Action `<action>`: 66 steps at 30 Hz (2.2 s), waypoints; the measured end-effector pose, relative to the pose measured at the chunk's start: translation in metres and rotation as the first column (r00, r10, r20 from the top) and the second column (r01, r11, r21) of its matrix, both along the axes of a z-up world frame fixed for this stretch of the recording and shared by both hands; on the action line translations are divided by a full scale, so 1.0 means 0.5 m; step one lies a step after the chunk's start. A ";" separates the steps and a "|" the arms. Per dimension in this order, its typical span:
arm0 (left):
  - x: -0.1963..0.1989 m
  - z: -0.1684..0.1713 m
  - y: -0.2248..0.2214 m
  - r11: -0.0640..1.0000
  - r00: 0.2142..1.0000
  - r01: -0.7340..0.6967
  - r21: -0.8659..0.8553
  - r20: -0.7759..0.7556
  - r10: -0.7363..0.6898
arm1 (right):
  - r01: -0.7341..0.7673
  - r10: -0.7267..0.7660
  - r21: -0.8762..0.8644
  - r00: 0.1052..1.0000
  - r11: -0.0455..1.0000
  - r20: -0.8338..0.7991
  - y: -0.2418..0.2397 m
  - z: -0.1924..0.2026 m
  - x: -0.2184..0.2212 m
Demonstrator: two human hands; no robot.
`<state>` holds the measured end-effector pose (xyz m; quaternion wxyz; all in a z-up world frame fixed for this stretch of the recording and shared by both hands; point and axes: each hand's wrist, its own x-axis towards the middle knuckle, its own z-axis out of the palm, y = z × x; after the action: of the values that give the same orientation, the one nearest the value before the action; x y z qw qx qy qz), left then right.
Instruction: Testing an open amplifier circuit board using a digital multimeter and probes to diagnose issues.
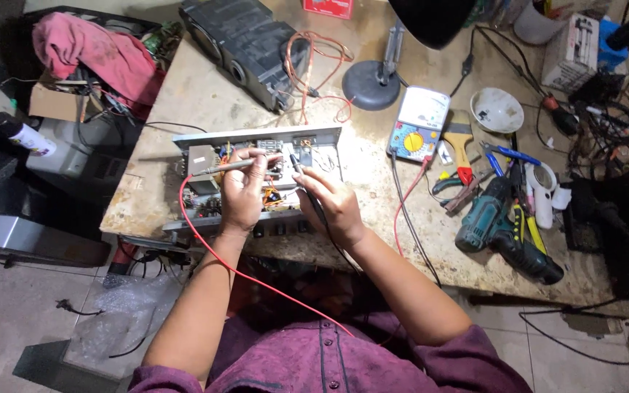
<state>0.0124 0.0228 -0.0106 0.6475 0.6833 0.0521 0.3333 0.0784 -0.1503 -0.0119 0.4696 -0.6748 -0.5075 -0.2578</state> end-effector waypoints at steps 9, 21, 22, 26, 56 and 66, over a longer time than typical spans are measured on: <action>-0.001 -0.003 0.023 0.995 0.999 0.050 -0.083 0.005 -0.050 | -0.039 0.046 -0.104 0.996 0.994 0.075 -0.003 0.004 -0.007; 0.004 -0.080 0.048 0.976 0.999 0.021 -0.218 0.044 -0.012 | -0.015 0.054 -0.175 0.974 0.984 0.222 -0.011 0.010 -0.055; 0.003 -0.080 0.048 0.976 0.999 0.033 -0.217 0.044 -0.024 | -0.003 0.042 -0.174 0.974 0.985 0.222 -0.016 0.010 -0.056; -0.008 -0.049 0.033 0.974 0.997 0.067 -0.215 0.062 -0.055 | 0.057 -0.033 -0.086 0.967 0.995 0.254 -0.048 -0.027 -0.050; -0.018 -0.025 0.020 0.999 0.992 -0.031 -0.010 -0.119 0.030 | 0.431 -0.453 -0.139 0.860 0.892 -0.236 -0.379 -0.115 0.438; -0.018 -0.051 0.033 0.999 0.995 -0.039 -0.029 -0.097 0.036 | 0.435 -0.459 -0.146 0.854 0.889 -0.247 -0.382 -0.143 0.453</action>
<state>0.0032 0.0391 -0.0359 0.6483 0.6874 0.1015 0.3112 0.3051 -0.3415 -0.0833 0.4337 -0.8225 -0.2771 -0.2420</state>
